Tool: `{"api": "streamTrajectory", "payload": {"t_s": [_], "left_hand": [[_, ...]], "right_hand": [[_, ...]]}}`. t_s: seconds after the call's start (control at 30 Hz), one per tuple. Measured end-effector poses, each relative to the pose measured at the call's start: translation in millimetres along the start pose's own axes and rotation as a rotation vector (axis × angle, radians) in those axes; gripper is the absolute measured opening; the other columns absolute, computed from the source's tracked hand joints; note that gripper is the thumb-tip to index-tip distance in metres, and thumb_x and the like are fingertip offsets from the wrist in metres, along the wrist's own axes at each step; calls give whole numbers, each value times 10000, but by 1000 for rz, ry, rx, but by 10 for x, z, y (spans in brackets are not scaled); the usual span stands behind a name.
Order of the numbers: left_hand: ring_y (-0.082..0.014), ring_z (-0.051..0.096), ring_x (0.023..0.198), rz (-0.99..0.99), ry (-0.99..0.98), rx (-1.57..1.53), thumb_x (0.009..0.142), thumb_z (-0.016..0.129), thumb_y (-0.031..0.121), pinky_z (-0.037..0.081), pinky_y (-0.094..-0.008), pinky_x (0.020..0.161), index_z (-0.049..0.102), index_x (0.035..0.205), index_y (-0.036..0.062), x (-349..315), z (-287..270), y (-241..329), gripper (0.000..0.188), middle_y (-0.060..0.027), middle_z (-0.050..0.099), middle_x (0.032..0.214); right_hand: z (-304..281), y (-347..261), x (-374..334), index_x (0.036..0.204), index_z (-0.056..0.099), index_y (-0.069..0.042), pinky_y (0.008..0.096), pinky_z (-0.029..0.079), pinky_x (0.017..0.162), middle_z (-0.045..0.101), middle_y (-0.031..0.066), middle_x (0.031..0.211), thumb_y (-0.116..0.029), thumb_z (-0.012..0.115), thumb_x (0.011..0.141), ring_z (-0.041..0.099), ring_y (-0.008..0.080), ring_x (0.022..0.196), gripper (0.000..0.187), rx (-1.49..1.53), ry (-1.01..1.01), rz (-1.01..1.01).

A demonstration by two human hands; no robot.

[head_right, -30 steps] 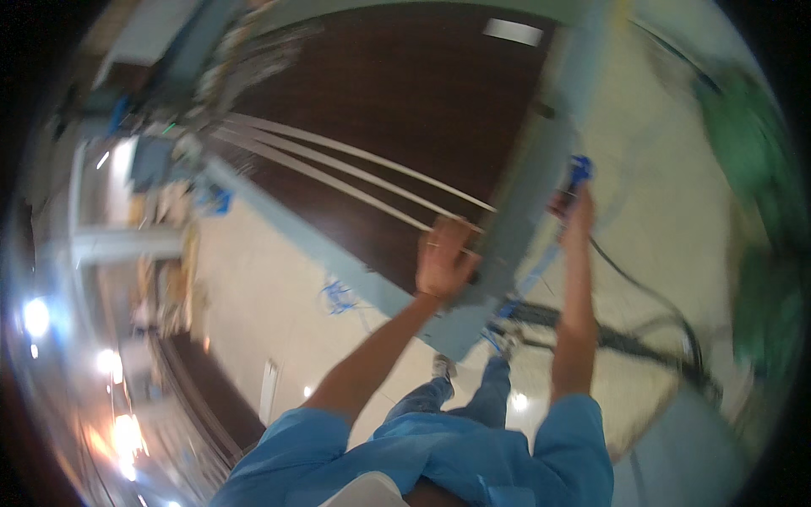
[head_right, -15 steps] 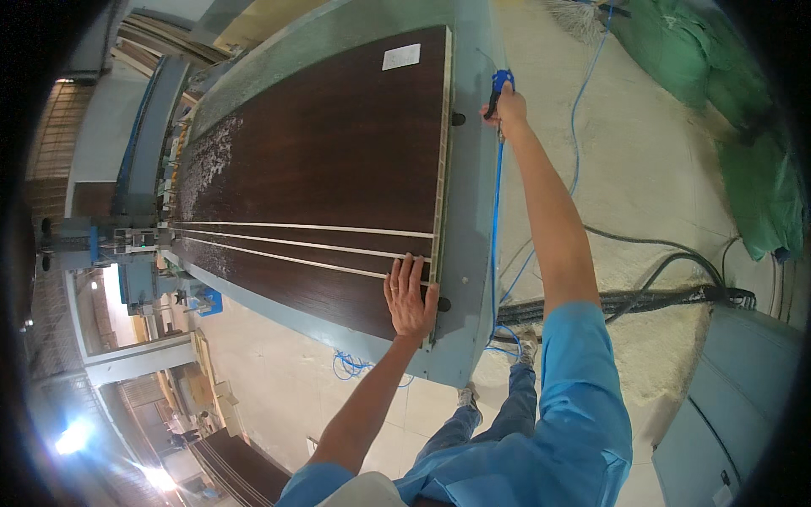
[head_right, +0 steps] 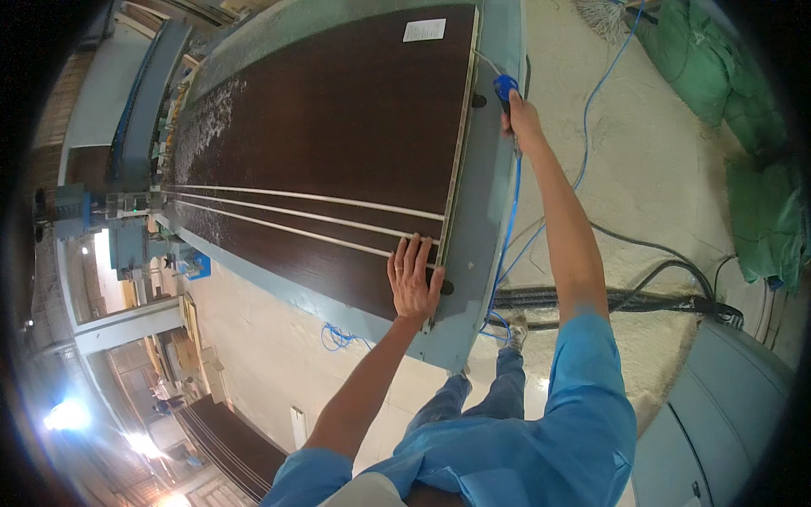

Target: The person uses a blue air gun to blow dust and debris from the floor and the surfaces of large industrial machines. They also measure a machine with a tape measure and place a paper label on it.

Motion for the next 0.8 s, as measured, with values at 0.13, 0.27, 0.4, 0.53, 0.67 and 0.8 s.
{"api": "streamTrajectory", "payload": {"t_s": [0.13, 0.27, 0.4, 0.53, 0.67, 0.8], "left_hand": [[-326, 282, 1455, 21, 31, -20, 973, 489, 426, 167, -527, 1198, 438, 1474, 150, -6, -25, 26, 573, -90, 383, 1547], [-321, 281, 1457, 14, 46, -41, 980, 480, 432, 165, -508, 1206, 436, 1475, 160, -35, -21, 2, 567, -87, 386, 1545], [-309, 279, 1459, 37, 98, -65, 980, 482, 435, 162, -503, 1211, 453, 1463, 168, -61, -9, -17, 552, -80, 398, 1538], [-313, 295, 1453, 51, 123, -73, 966, 515, 436, 182, -498, 1206, 476, 1444, 161, -70, -4, -38, 553, -81, 414, 1527], [-318, 315, 1442, 34, 113, -148, 958, 540, 391, 213, -500, 1188, 501, 1405, 124, -119, -82, -22, 522, -105, 449, 1495], [-314, 273, 1461, -14, 114, -163, 981, 456, 457, 167, -489, 1222, 461, 1438, 133, -139, -141, 4, 560, -105, 409, 1522]], "right_hand": [[44, 456, -1188, 785, 527, -67, 315, 428, 450, 512, 34, 583, -514, 430, 1030, 491, 147, 482, 520, 30, -36, 35], [177, 953, -2431, 781, 519, -80, 299, 408, 461, 492, 24, 563, -510, 410, 1039, 476, 137, 470, 513, -2, -123, 103], [249, 1489, -3634, 785, 519, -76, 295, 383, 444, 489, 17, 556, -529, 406, 1034, 458, 129, 443, 529, 27, -119, 154], [314, 1956, -4562, 794, 501, -77, 285, 365, 423, 457, -2, 580, -519, 434, 1030, 450, 124, 441, 506, -96, -175, 268], [319, 2128, -5164, 791, 462, -100, 274, 344, 400, 421, -12, 570, -516, 427, 1035, 428, 108, 424, 483, -79, -149, 324], [284, 1971, -5356, 828, 485, -103, 260, 338, 381, 406, -17, 527, -537, 437, 1026, 416, 95, 400, 479, -180, -181, 259]]}}
Point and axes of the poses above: each hand's wrist, its own x-axis towards the middle knuckle, its own z-axis out of the palm, y = z × x, the point moved 8 cm from there along x, towards the middle knuckle
